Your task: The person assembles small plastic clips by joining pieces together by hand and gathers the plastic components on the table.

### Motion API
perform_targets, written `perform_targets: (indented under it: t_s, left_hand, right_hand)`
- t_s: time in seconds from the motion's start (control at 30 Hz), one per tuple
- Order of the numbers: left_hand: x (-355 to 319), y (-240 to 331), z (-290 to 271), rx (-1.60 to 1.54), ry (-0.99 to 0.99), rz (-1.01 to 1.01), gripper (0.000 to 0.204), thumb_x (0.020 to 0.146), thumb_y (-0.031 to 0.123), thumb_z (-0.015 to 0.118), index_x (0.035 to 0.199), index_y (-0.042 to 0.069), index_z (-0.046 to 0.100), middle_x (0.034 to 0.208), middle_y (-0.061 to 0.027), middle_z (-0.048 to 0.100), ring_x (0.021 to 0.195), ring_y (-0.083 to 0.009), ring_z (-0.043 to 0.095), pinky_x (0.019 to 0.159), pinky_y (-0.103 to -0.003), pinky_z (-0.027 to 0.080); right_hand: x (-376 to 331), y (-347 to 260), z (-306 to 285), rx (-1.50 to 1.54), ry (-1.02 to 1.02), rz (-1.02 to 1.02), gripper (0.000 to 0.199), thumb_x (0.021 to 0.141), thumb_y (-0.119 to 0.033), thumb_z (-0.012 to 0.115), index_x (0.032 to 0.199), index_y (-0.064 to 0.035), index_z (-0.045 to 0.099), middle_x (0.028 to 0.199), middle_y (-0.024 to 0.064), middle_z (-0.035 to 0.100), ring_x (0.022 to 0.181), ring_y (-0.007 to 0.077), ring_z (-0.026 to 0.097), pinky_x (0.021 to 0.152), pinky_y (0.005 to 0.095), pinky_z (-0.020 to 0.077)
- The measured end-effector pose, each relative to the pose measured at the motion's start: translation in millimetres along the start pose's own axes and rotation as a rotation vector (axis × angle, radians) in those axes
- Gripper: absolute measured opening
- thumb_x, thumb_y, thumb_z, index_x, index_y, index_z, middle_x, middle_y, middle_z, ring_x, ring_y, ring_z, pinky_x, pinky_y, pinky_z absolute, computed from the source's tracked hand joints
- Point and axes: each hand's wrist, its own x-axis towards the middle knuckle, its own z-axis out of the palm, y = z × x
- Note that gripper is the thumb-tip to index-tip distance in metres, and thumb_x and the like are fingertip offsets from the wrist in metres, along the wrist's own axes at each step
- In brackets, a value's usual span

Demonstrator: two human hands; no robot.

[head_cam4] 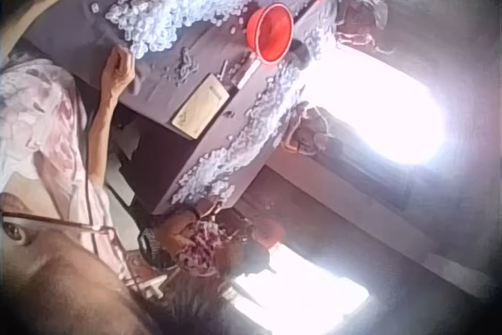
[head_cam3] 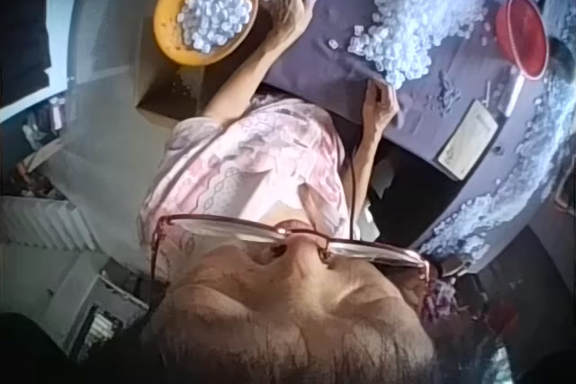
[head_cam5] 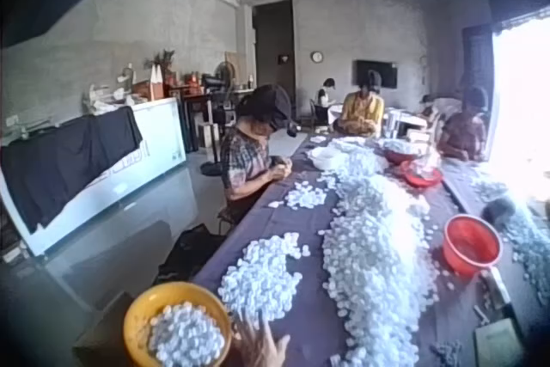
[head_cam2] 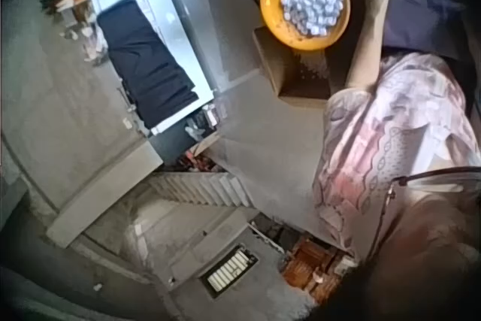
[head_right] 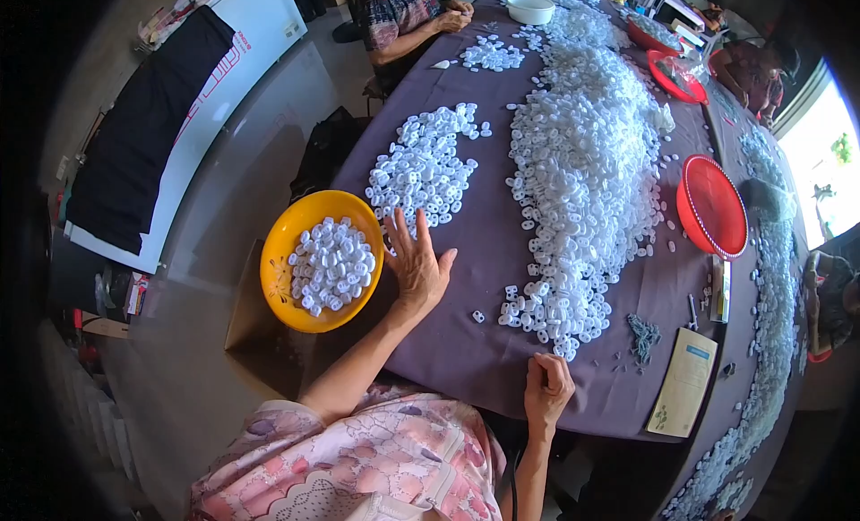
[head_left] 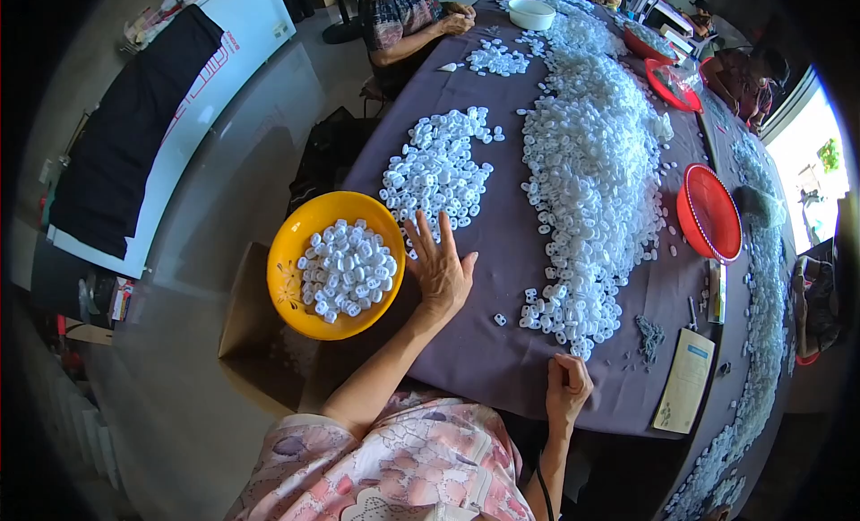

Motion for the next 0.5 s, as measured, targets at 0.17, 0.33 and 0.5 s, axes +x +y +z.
perform_targets:
  t_s: [0.17,0.33,0.5]
  left_hand:
    - [17.9,-8.0,5.3,0.052,0.093,-0.104,0.11,0.069,0.05,0.074,0.146,0.009,0.007,0.146,-0.0328,0.004,0.131,-0.0514,0.016,0.102,-0.062,0.02]
    - [41.7,-8.9,13.8,-0.028,0.098,-0.161,0.12,0.062,0.061,0.074,0.146,0.011,0.004,0.145,-0.0328,0.007,0.131,-0.0517,0.015,0.103,-0.062,0.017]
    - [59.6,-13.3,28.6,-0.012,0.106,-0.173,0.118,0.063,0.067,0.069,0.146,0.013,0.006,0.146,-0.0312,0.008,0.134,-0.0512,0.01,0.106,-0.06,0.009]
  right_hand:
    - [0.3,-3.6,0.0,-0.009,0.001,-0.01,0.008,0.076,0.004,0.064,0.081,0.001,0.06,0.076,0.01,0.061,0.064,0.0186,0.06,0.056,0.0269,0.0456]
    - [-0.1,-3.6,-0.5,-0.004,-0.005,0.007,0.008,0.076,0.005,0.064,0.081,0.0012,0.06,0.077,0.0099,0.061,0.065,0.0188,0.06,0.057,0.0264,0.0457]
    - [-0.9,-1.1,0.8,0.013,-0.008,0.032,0.008,0.076,0.004,0.064,0.081,0.0013,0.06,0.076,0.0099,0.061,0.065,0.0192,0.06,0.058,0.0267,0.0458]
